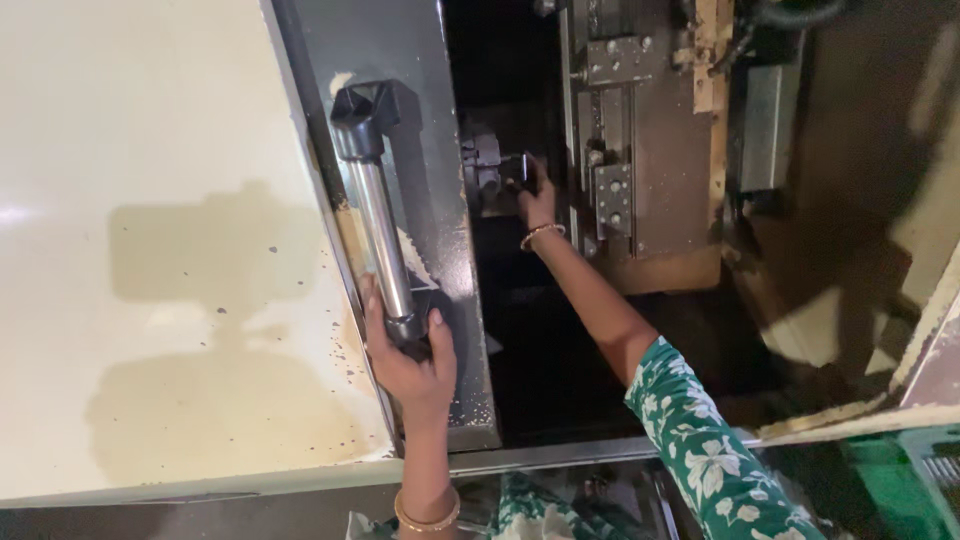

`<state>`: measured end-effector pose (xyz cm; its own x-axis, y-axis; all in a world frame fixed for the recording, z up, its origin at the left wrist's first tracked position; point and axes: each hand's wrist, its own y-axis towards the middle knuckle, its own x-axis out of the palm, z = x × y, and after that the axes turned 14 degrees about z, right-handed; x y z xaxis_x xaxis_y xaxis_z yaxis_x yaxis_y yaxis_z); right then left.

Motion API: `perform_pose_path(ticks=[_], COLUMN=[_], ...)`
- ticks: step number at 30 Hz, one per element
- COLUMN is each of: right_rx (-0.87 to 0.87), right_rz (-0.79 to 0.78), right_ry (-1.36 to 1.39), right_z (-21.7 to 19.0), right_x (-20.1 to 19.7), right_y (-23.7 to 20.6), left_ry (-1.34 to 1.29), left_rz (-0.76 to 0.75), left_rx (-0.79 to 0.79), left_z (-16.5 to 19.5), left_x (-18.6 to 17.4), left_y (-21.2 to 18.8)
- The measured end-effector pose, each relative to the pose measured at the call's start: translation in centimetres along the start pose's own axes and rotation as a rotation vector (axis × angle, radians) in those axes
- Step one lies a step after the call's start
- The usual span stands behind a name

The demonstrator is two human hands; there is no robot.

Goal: The person uses a metal rod to turn a handle on a large industrial machine, opens the door to access internal components, and then closes the door. The person repeats this process multiple times.

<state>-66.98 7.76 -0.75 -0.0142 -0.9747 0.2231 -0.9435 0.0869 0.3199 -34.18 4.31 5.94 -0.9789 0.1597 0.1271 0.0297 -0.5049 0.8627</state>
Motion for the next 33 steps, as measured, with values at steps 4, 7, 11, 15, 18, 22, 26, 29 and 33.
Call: perform_pose_path(ticks=[4,7,11,15,18,22,26,29,33], right_rx=[0.023,0.128,0.293,0.108,0.127,0.106,0.119,0.237,0.202], right_rz=[-0.17,-0.172,-0.199,-0.244,-0.244,-0.266,-0.254,-0.236,-0.236], right_ry=[0.27,-0.022,-0.282,-0.197,-0.177,-0.162,-0.198,-0.166,-0.1], right_z=[0.9,0.8,-0.3,0.2,1.3,1.9,1.5,0.8,0.6], right_x=[-1.0,-2.7,-4.4,-5.1,-5.3,-5.3,-5.4,-5.4,-4.5], right_y=[1.0,2.0,2.4,2.9,3.6,4.0,3.8,3.5,3.4], left_ry=[0.06,0.02,-0.241,-0.266,-0.249,-0.288,-0.274,-0.267,-0.257], left_rz=[-0.027,-0.02,-0.006,-0.004,-0.006,-0.011,-0.005,-0.001,0.005], left_rx=[-0.193,-0.215,-0.247,-0.219,-0.19,-0.224,-0.229,-0.2,-0.221], left_z=[-1.0,-1.2,-0.2,0.6,0.9,0.9,0.8,0.7,0.8], left_x=[1.2,2.3,3.4,4.2,4.5,4.7,4.7,4.8,4.5], left_y=[-1.7,-2.4,-2.3,-1.9,-1.9,-2.0,-2.1,-2.1,-2.1])
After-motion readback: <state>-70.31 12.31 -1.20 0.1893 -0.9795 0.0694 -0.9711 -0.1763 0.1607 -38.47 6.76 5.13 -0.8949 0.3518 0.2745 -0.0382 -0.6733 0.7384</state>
